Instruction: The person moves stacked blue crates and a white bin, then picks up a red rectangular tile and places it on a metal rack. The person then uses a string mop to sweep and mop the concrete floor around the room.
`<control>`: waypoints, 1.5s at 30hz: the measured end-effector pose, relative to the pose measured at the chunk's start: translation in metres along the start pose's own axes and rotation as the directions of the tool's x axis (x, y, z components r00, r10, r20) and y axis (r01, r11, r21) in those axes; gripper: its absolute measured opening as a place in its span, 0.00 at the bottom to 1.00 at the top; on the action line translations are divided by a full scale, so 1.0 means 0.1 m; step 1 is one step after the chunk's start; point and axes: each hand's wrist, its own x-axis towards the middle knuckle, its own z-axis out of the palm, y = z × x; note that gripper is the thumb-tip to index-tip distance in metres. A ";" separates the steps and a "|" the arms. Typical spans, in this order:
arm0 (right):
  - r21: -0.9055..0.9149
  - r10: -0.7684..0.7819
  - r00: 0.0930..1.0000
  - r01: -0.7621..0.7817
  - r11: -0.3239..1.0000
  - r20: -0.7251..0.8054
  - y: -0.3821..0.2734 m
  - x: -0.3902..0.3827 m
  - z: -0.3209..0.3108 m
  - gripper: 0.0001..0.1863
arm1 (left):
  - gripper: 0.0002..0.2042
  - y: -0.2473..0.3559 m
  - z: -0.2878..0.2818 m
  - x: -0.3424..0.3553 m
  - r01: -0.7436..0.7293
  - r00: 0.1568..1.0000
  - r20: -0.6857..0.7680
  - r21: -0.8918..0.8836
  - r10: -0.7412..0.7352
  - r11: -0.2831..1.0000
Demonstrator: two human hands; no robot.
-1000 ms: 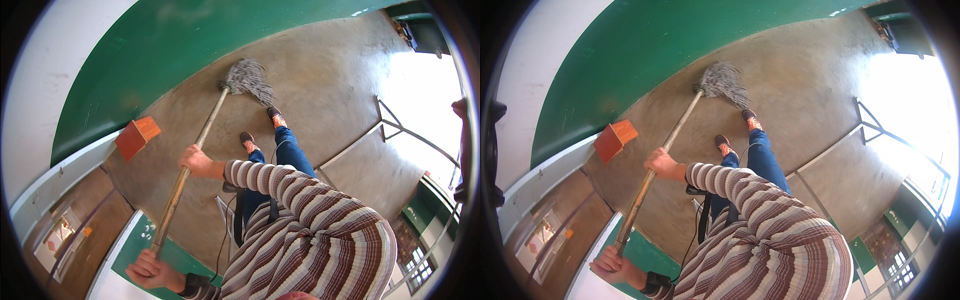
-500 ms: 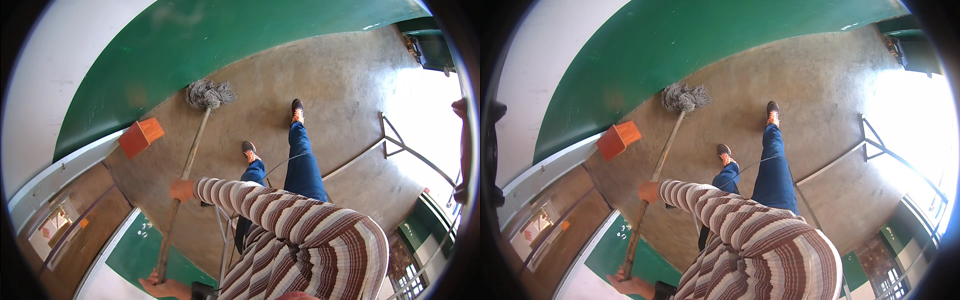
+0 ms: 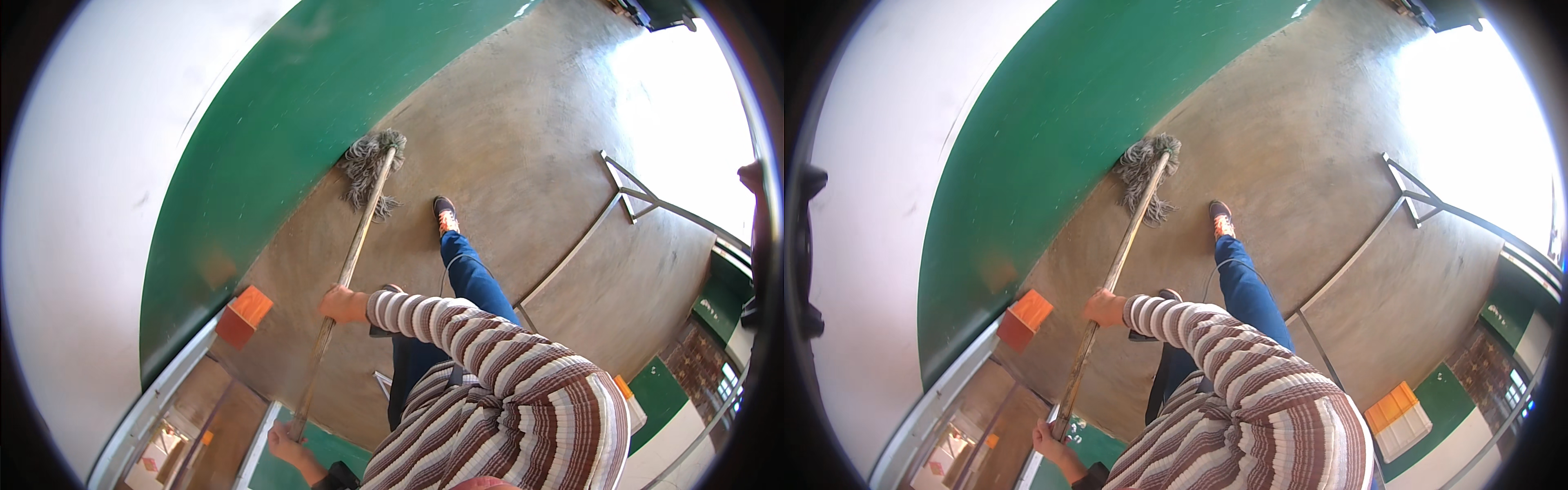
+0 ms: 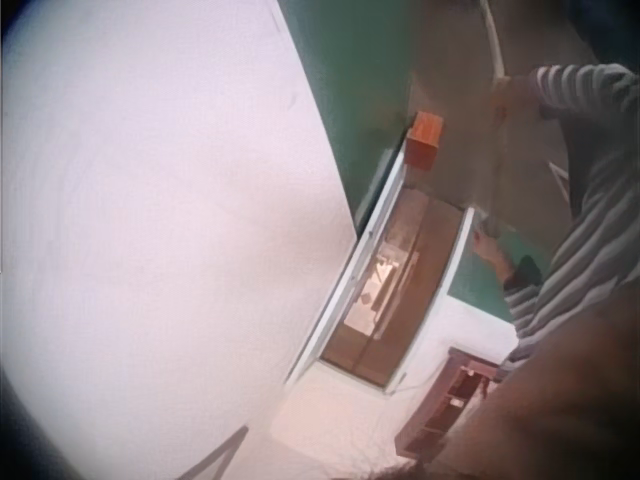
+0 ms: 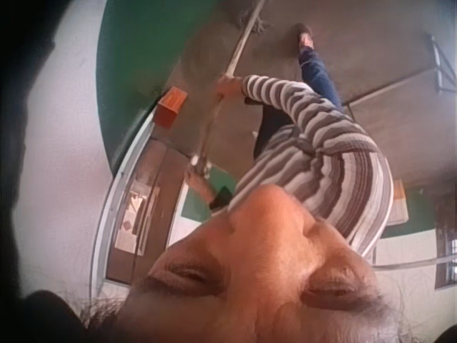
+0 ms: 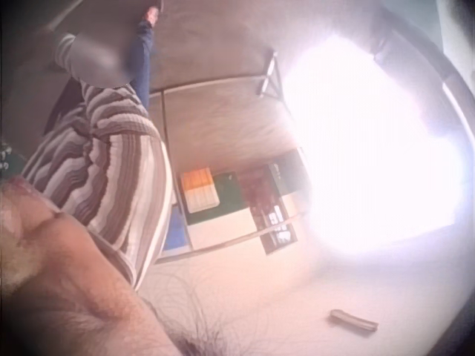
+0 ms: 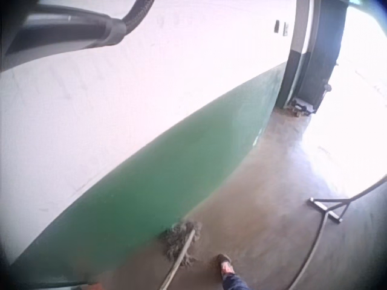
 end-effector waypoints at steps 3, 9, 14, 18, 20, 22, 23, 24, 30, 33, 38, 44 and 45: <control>-0.070 0.093 0.995 -0.095 0.993 -0.020 0.67 -0.37 -0.35 0.09 | 0.12 0.36 0.65 -0.05 0.043 0.971 0.233 0.023 -0.048 0.999; -0.254 0.272 0.950 -0.303 0.919 -0.152 2.31 -1.25 -0.82 0.05 | 0.09 1.08 2.33 -0.40 0.041 0.680 0.685 0.318 -0.260 0.947; -0.374 0.431 0.793 -0.591 0.714 -0.431 3.69 -2.38 -1.40 0.06 | 0.11 1.56 4.02 -1.06 -0.169 0.244 0.947 0.252 -0.208 0.953; -0.218 0.517 0.540 -0.801 0.557 -0.664 4.33 -3.25 -1.87 0.07 | 0.16 1.96 5.26 -1.80 -0.918 0.143 0.964 0.045 0.224 0.393; -0.087 0.562 0.427 -0.843 0.531 -0.708 4.51 -3.56 -2.03 0.09 | 0.17 2.21 5.70 -2.19 -0.940 0.216 0.967 0.169 0.132 0.297; -0.002 0.588 0.335 -0.870 0.493 -0.736 4.58 -3.75 -2.07 0.10 | 0.17 2.33 5.94 -2.36 -0.963 0.180 0.975 0.148 0.130 0.223; -0.005 0.553 0.324 -0.866 0.501 -0.768 4.58 -3.80 -2.05 0.11 | 0.17 2.33 6.00 -2.40 -0.977 0.154 0.971 0.122 0.185 0.174; 0.008 0.562 0.309 -0.871 0.491 -0.767 4.57 -3.83 -2.01 0.11 | 0.17 2.31 6.01 -2.41 -0.986 0.113 0.972 0.085 0.206 0.144; -0.101 0.570 0.431 -0.849 0.519 -0.700 4.01 -3.24 -1.36 0.07 | 0.16 1.70 5.07 -1.68 -0.979 0.152 0.980 0.132 0.131 0.154; -0.119 0.565 0.551 -0.773 0.624 -0.614 3.34 -2.54 -0.93 0.05 | 0.17 1.41 4.15 -1.10 -0.952 0.304 0.951 0.302 0.048 0.049; -0.209 0.483 0.786 -0.585 0.784 -0.386 2.04 -1.46 -0.32 0.04 | 0.20 0.92 2.62 -0.18 -0.889 0.456 0.886 0.451 -0.078 -0.074; 0.011 0.276 0.929 -0.283 0.959 -0.248 0.35 -0.41 0.12 0.05 | 0.22 0.89 0.72 0.58 -0.820 0.570 0.770 0.553 -0.288 -0.146; 0.065 0.224 0.958 -0.216 0.974 -0.180 0.16 -0.31 0.13 0.07 | 0.21 0.92 0.53 0.66 -0.812 0.577 0.756 0.570 -0.309 -0.123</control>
